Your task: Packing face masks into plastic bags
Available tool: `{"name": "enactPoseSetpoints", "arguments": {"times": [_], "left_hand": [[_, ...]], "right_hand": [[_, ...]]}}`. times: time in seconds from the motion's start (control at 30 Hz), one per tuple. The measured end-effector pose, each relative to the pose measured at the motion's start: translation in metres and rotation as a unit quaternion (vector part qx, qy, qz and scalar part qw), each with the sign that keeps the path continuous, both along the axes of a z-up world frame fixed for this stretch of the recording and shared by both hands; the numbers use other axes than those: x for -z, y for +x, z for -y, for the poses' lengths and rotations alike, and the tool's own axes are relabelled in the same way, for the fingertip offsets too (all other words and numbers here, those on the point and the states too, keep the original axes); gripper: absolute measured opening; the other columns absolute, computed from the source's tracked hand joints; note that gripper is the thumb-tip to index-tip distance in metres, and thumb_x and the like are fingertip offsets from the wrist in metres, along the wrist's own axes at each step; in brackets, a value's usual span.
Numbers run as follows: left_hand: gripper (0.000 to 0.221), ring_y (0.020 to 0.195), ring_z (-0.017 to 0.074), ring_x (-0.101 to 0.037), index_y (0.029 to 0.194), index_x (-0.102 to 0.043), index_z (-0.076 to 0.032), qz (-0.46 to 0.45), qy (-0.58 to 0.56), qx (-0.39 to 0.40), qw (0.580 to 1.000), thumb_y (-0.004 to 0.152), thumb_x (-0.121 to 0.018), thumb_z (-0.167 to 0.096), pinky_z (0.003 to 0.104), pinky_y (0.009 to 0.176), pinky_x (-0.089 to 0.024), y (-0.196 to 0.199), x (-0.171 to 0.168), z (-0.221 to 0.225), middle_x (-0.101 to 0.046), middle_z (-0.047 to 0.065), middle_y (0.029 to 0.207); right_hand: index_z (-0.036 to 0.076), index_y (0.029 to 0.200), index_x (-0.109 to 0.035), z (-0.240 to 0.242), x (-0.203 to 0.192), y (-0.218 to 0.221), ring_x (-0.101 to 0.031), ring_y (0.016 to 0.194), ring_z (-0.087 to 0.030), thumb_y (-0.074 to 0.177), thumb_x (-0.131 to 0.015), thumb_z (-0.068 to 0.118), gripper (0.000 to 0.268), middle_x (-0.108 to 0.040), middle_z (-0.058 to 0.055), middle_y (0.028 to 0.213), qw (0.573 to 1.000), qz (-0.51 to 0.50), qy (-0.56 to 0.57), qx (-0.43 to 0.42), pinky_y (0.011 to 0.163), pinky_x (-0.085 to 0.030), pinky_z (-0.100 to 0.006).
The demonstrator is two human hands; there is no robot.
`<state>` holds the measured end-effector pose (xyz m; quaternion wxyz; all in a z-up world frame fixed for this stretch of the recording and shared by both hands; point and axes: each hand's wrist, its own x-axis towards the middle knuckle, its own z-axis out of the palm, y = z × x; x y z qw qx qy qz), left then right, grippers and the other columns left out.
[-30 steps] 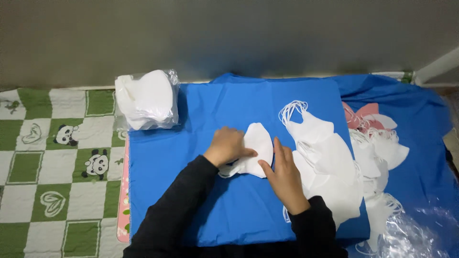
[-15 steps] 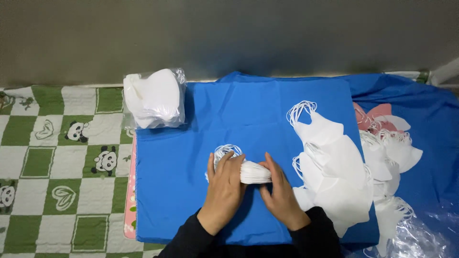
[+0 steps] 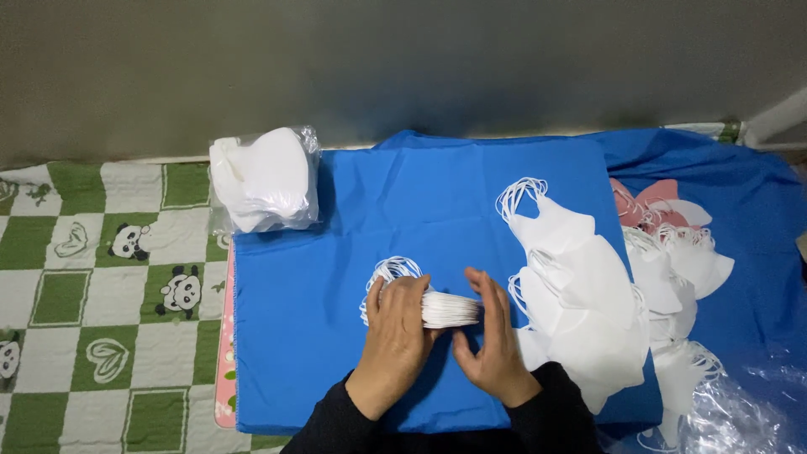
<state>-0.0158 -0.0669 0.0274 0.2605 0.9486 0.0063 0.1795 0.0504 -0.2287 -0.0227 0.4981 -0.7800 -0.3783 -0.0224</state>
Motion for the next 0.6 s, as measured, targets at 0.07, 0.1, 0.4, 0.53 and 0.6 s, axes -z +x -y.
{"name": "enactPoseSetpoints", "arguments": {"times": [0.07, 0.1, 0.4, 0.53, 0.6], "left_hand": [[0.075, 0.123, 0.0327, -0.057, 0.139, -0.044, 0.002, 0.002, -0.001, 0.007, 1.0, 0.077, -0.082, -0.012, 0.062, 0.118, -0.025, 0.0, -0.004, -0.001, -0.059, 0.017, 0.124], [0.076, 0.124, 0.0338, -0.056, 0.14, -0.043, 0.003, 0.003, -0.001, 0.012, 1.0, 0.076, -0.082, -0.012, 0.062, 0.118, -0.025, 0.0, -0.006, -0.001, -0.058, 0.018, 0.126], [0.064, 0.122, 0.0323, -0.056, 0.138, -0.044, 0.002, -0.015, -0.01, 0.028, 0.999, 0.082, -0.074, -0.01, 0.061, 0.117, -0.028, 0.002, -0.005, -0.006, -0.058, 0.017, 0.123], [0.05, 0.106, 0.0296, -0.059, 0.13, -0.051, 0.004, 0.031, 0.006, 0.046, 0.998, 0.084, -0.067, -0.006, 0.048, 0.107, -0.038, 0.004, -0.014, -0.003, -0.061, 0.016, 0.112], [0.039, 0.1, 0.0252, -0.06, 0.126, -0.054, 0.001, 0.051, 0.0, 0.059, 0.997, 0.089, -0.064, -0.006, 0.043, 0.099, -0.039, 0.003, -0.023, -0.002, -0.062, 0.013, 0.115]], "right_hand": [[-0.002, 0.156, -0.016, 0.001, -0.001, -0.002, -0.039, 0.145, -0.044, 0.075, -0.063, 0.002, 0.094, -0.031, -0.031, 0.158, 1.0, 0.018, 0.0, 0.006, 0.122, -0.035, -0.057], [-0.002, 0.155, -0.02, 0.001, -0.001, -0.003, -0.035, 0.15, -0.045, 0.079, -0.063, 0.006, 0.088, -0.026, -0.031, 0.161, 0.999, 0.035, 0.0, 0.01, 0.123, -0.034, -0.057], [0.0, 0.158, -0.013, -0.003, 0.005, -0.002, -0.034, 0.15, -0.044, 0.084, -0.065, 0.013, 0.092, -0.028, -0.029, 0.161, 0.999, 0.022, -0.021, -0.018, 0.125, -0.031, -0.06], [-0.003, 0.156, -0.02, -0.007, -0.01, -0.004, -0.044, 0.143, -0.04, 0.082, -0.061, 0.002, 0.084, -0.033, -0.026, 0.16, 0.999, -0.025, -0.011, -0.034, 0.12, -0.038, -0.05], [-0.005, 0.155, -0.02, -0.005, -0.014, -0.006, -0.048, 0.143, -0.04, 0.083, -0.056, -0.002, 0.081, -0.037, -0.03, 0.156, 0.999, -0.004, 0.03, -0.031, 0.119, -0.043, -0.048]]}}
